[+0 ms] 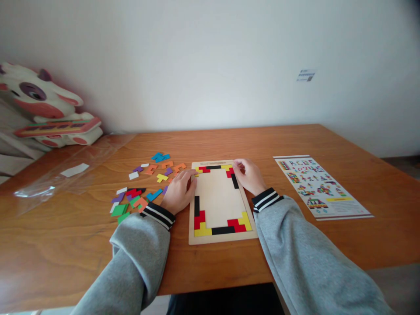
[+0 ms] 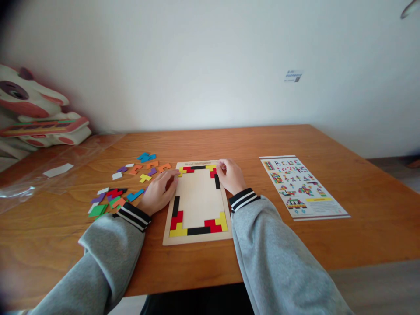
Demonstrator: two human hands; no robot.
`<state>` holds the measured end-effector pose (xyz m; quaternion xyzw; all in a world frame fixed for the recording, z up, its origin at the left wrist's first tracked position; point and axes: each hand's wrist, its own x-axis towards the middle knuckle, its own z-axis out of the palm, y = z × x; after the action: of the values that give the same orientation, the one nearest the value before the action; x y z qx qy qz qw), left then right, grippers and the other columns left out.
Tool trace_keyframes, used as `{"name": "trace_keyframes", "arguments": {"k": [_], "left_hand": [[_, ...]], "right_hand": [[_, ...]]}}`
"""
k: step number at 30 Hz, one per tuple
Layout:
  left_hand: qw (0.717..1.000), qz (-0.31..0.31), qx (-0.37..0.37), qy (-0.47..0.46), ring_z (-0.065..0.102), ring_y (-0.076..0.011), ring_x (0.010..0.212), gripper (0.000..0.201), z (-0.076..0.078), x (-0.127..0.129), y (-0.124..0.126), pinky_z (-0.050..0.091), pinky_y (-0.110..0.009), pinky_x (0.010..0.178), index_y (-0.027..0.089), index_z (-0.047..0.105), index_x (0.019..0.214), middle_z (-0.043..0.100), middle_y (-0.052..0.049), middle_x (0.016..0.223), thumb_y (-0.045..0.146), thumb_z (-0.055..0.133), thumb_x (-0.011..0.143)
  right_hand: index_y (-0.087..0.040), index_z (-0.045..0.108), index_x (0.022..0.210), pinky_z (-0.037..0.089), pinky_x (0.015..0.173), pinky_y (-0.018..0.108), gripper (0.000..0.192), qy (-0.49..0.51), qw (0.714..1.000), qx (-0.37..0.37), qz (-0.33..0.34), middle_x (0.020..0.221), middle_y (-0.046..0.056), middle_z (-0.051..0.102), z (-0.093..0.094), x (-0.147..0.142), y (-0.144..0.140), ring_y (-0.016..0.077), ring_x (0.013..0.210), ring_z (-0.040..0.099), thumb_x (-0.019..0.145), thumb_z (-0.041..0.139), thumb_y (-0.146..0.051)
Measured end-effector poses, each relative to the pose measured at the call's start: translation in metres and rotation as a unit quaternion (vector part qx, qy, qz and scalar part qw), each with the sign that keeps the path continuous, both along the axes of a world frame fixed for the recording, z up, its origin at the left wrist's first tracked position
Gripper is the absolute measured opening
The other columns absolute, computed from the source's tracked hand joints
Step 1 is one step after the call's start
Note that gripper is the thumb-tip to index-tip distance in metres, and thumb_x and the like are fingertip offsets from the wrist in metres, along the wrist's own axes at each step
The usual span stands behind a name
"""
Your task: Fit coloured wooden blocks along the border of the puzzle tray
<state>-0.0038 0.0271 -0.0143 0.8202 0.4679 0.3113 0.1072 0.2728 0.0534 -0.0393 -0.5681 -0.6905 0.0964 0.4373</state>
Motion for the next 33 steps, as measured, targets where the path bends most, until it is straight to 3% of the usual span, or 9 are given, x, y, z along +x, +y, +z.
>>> {"name": "trace_keyframes", "arguments": {"k": [17, 23, 33], "left_hand": [[1.000, -0.002, -0.001, 0.005, 0.063, -0.0250, 0.114, 0.027, -0.0009, -0.0004, 0.0006, 0.050, -0.044, 0.103, 0.018, 0.059, 0.116, 0.067, -0.012, 0.119, 0.027, 0.043, 0.097], [1.000, -0.008, 0.001, 0.014, 0.062, -0.0252, 0.115, 0.027, -0.0020, -0.0014, 0.0012, 0.050, -0.044, 0.103, 0.018, 0.059, 0.115, 0.067, -0.012, 0.120, 0.022, 0.044, 0.093], [1.000, 0.008, 0.015, 0.014, 0.063, -0.0260, 0.107, 0.025, -0.0014, -0.0018, 0.0024, 0.052, -0.044, 0.098, 0.019, 0.060, 0.113, 0.067, -0.011, 0.111, 0.020, 0.045, 0.092]], "right_hand": [[-0.018, 0.067, 0.101, 0.057, 0.082, 0.040, 0.026, -0.020, 1.000, 0.004, 0.008, 0.099, 0.012, 0.072, -0.0006, 0.0003, 0.0006, 0.0230, 0.088, 0.068, 0.095, 0.050, -0.037], [-0.021, 0.064, 0.123, 0.049, 0.103, 0.045, 0.032, -0.092, 0.993, -0.005, 0.074, 0.124, 0.010, 0.070, 0.0021, -0.0013, -0.0019, 0.0249, 0.115, 0.065, 0.096, 0.046, -0.022], [-0.020, 0.063, 0.127, 0.049, 0.104, 0.051, 0.037, -0.167, 0.982, -0.008, 0.083, 0.130, 0.012, 0.068, 0.0054, -0.0050, -0.0091, 0.0270, 0.120, 0.063, 0.094, 0.046, -0.015]]}}
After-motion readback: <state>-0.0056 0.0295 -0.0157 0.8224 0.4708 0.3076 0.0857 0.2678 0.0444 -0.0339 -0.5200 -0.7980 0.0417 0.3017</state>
